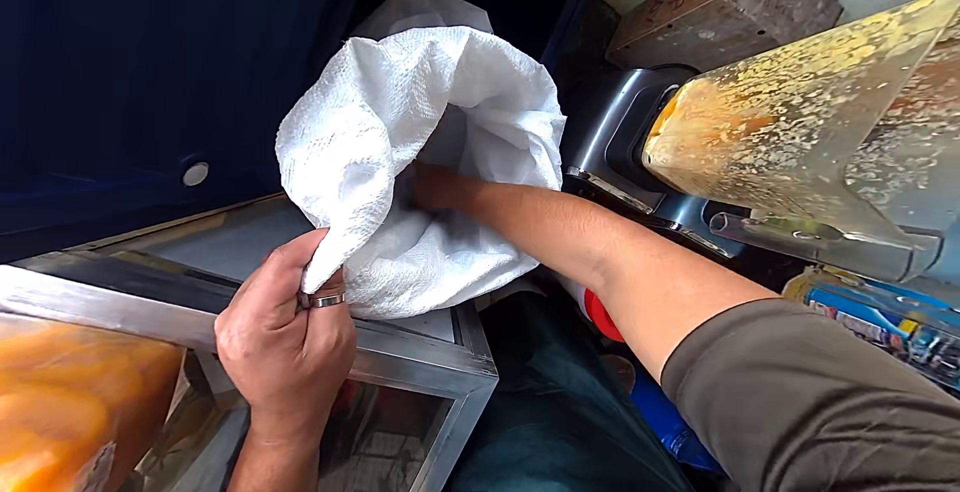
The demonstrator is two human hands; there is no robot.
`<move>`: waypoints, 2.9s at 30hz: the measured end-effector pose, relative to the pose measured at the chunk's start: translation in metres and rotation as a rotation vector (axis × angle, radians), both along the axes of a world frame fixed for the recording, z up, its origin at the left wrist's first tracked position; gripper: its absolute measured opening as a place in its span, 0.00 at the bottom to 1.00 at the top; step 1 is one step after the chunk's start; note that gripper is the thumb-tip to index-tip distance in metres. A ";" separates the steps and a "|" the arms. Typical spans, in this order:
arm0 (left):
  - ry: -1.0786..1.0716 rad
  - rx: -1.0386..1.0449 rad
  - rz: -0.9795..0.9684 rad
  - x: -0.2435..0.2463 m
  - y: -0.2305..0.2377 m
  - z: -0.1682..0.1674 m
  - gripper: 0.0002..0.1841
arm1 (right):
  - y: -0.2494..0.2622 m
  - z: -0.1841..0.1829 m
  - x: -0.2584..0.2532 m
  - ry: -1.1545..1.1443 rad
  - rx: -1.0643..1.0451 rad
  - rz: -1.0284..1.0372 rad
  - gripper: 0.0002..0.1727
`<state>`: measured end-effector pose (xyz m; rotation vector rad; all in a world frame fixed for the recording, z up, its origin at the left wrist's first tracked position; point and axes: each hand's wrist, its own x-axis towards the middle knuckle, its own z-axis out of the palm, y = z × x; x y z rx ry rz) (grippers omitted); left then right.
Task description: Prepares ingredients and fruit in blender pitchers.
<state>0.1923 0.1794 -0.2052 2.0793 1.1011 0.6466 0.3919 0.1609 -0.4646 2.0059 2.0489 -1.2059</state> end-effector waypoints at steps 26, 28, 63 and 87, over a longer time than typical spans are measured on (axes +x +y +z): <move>-0.022 -0.008 0.032 0.005 0.002 0.001 0.12 | 0.028 0.024 0.032 -0.152 0.312 -0.298 0.21; -0.010 -0.011 0.032 0.005 0.001 0.001 0.12 | 0.002 -0.004 0.020 -0.105 0.212 -0.183 0.20; 0.016 -0.069 0.030 0.014 0.010 0.003 0.12 | -0.056 0.150 0.058 0.985 -0.237 -0.856 0.20; -0.030 -0.587 0.121 0.049 0.003 0.012 0.18 | -0.164 0.254 0.057 1.413 0.130 -1.323 0.19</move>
